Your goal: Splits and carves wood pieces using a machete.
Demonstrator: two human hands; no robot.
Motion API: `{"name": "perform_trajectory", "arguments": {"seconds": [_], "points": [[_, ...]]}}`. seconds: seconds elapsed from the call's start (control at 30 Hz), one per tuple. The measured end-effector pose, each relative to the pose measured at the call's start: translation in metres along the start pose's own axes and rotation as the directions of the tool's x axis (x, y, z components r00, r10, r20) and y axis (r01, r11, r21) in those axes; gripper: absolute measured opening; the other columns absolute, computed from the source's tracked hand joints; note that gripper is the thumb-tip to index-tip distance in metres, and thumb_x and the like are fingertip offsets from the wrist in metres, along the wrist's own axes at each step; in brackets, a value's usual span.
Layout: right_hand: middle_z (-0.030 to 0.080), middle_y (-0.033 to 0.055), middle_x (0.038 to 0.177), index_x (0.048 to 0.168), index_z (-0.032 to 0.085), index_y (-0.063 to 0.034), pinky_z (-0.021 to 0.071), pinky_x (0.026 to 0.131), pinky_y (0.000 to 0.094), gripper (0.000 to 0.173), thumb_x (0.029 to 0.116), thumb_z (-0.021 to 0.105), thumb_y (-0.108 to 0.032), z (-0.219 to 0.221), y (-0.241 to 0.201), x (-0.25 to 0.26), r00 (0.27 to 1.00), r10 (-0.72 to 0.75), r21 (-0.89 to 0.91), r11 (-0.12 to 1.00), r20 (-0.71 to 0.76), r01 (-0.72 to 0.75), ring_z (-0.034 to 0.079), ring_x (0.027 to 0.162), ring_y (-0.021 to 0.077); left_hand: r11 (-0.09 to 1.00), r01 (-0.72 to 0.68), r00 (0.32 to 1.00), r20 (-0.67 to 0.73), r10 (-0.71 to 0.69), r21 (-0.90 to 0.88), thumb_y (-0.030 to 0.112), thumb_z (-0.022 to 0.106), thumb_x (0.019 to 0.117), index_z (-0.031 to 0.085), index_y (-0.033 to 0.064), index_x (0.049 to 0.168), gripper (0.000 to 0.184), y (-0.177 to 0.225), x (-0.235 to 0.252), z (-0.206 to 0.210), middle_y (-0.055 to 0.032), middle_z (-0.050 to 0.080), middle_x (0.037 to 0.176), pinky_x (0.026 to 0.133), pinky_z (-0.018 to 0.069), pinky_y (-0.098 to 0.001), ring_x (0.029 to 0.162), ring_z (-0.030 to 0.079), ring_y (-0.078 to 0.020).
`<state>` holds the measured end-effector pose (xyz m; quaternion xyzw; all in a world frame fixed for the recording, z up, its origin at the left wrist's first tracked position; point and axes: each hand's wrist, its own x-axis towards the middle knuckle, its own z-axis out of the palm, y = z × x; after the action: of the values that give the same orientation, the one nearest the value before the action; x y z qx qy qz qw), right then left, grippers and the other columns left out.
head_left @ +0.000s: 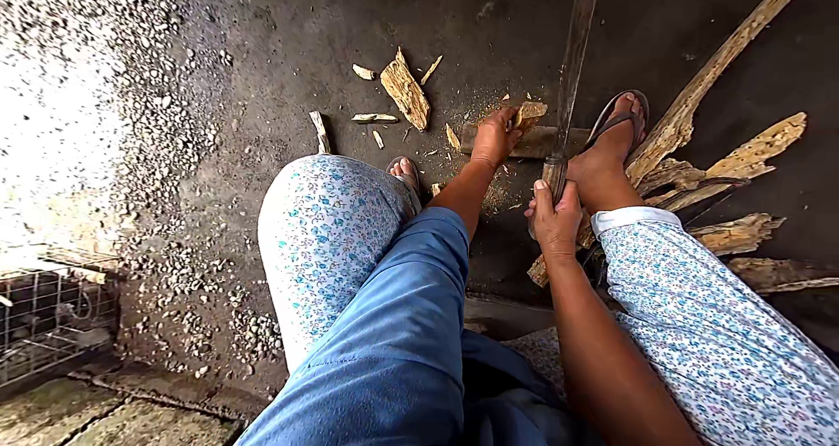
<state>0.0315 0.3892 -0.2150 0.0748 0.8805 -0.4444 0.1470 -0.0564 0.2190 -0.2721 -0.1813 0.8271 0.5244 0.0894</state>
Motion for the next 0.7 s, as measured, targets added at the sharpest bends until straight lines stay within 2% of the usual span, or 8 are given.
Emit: {"name": "perform_trajectory", "arguments": {"seconds": [0.07, 0.1, 0.33, 0.43, 0.57, 0.63, 0.7], "points": [[0.068, 0.0151, 0.088, 0.125, 0.055, 0.0013, 0.06, 0.071, 0.0503, 0.047, 0.1044, 0.056, -0.041, 0.001, -0.001, 0.0, 0.992, -0.121, -0.083, 0.99, -0.031, 0.118, 0.071, 0.073, 0.0269, 0.999, 0.023, 1.0, 0.001, -0.023, -0.033, 0.005, 0.071, 0.0942, 0.06, 0.0007, 0.14, 0.047, 0.001, 0.001, -0.001, -0.0185, 0.064, 0.137, 0.109, 0.0508, -0.0439, 0.123, 0.065, -0.029], [0.069, 0.0166, 0.088, 0.126, 0.055, 0.0018, 0.0592, 0.072, 0.052, 0.048, 0.1042, 0.056, -0.041, 0.002, -0.002, -0.001, 0.99, -0.136, -0.117, 0.984, -0.028, 0.132, 0.071, 0.074, 0.029, 0.998, 0.034, 0.999, -0.001, -0.034, -0.056, 0.005, 0.071, 0.094, 0.06, 0.0004, 0.14, 0.048, 0.001, 0.0, -0.002, -0.0188, 0.065, 0.136, 0.108, 0.0509, -0.0441, 0.123, 0.065, -0.0291], [0.067, 0.026, 0.092, 0.126, 0.053, 0.0048, 0.0536, 0.078, 0.0618, 0.051, 0.1055, 0.058, -0.041, 0.002, -0.016, -0.007, 0.99, 0.082, -0.366, 0.93, 0.113, -0.035, 0.069, 0.085, 0.0431, 0.993, 0.008, 0.999, -0.032, -0.011, -0.118, 0.002, 0.073, 0.0918, 0.062, -0.0008, 0.137, 0.046, -0.004, -0.006, -0.002, -0.0189, 0.068, 0.13, 0.102, 0.0553, -0.0416, 0.115, 0.069, -0.0275], [0.067, 0.0231, 0.092, 0.129, 0.052, 0.0033, 0.0547, 0.081, 0.0569, 0.05, 0.1058, 0.057, -0.04, 0.001, -0.021, -0.007, 0.982, 0.128, -0.332, 0.94, 0.139, -0.075, 0.07, 0.084, 0.038, 0.979, -0.024, 0.999, -0.033, 0.018, -0.202, -0.004, 0.072, 0.0899, 0.059, -0.0032, 0.138, 0.05, -0.013, -0.006, 0.002, -0.0207, 0.065, 0.133, 0.101, 0.0566, -0.0411, 0.117, 0.068, -0.0281], [0.062, 0.0091, 0.075, 0.127, 0.051, 0.0007, 0.0606, 0.066, 0.0393, 0.041, 0.1091, 0.051, -0.036, -0.005, -0.017, -0.009, 0.958, 0.145, -0.027, 0.989, 0.249, -0.143, 0.067, 0.062, 0.0201, 0.981, -0.007, 0.999, -0.044, -0.001, -0.196, -0.005, 0.069, 0.0918, 0.059, -0.0042, 0.137, 0.046, -0.018, -0.009, 0.002, -0.0214, 0.065, 0.134, 0.103, 0.0542, -0.0412, 0.119, 0.067, -0.0295], [0.063, 0.0076, 0.074, 0.125, 0.053, -0.0004, 0.0607, 0.064, 0.0387, 0.039, 0.1085, 0.052, -0.036, -0.008, -0.02, -0.012, 0.966, 0.13, 0.01, 0.991, 0.226, -0.135, 0.067, 0.061, 0.0193, 0.985, 0.01, 0.999, -0.038, -0.017, -0.174, -0.003, 0.069, 0.0925, 0.061, -0.0023, 0.135, 0.044, -0.017, -0.008, 0.002, -0.0197, 0.066, 0.133, 0.104, 0.0539, -0.0411, 0.12, 0.066, -0.0283], [0.065, 0.0082, 0.077, 0.125, 0.054, -0.0003, 0.06, 0.066, 0.0412, 0.041, 0.1072, 0.054, -0.037, -0.011, -0.03, -0.014, 0.989, 0.048, -0.01, 0.999, 0.141, -0.047, 0.067, 0.063, 0.0202, 0.984, 0.029, 0.999, -0.031, -0.035, -0.177, -0.002, 0.07, 0.0919, 0.062, -0.0011, 0.135, 0.044, -0.015, -0.006, 0.0, -0.0189, 0.066, 0.132, 0.105, 0.0532, -0.0418, 0.12, 0.066, -0.0279]]}}
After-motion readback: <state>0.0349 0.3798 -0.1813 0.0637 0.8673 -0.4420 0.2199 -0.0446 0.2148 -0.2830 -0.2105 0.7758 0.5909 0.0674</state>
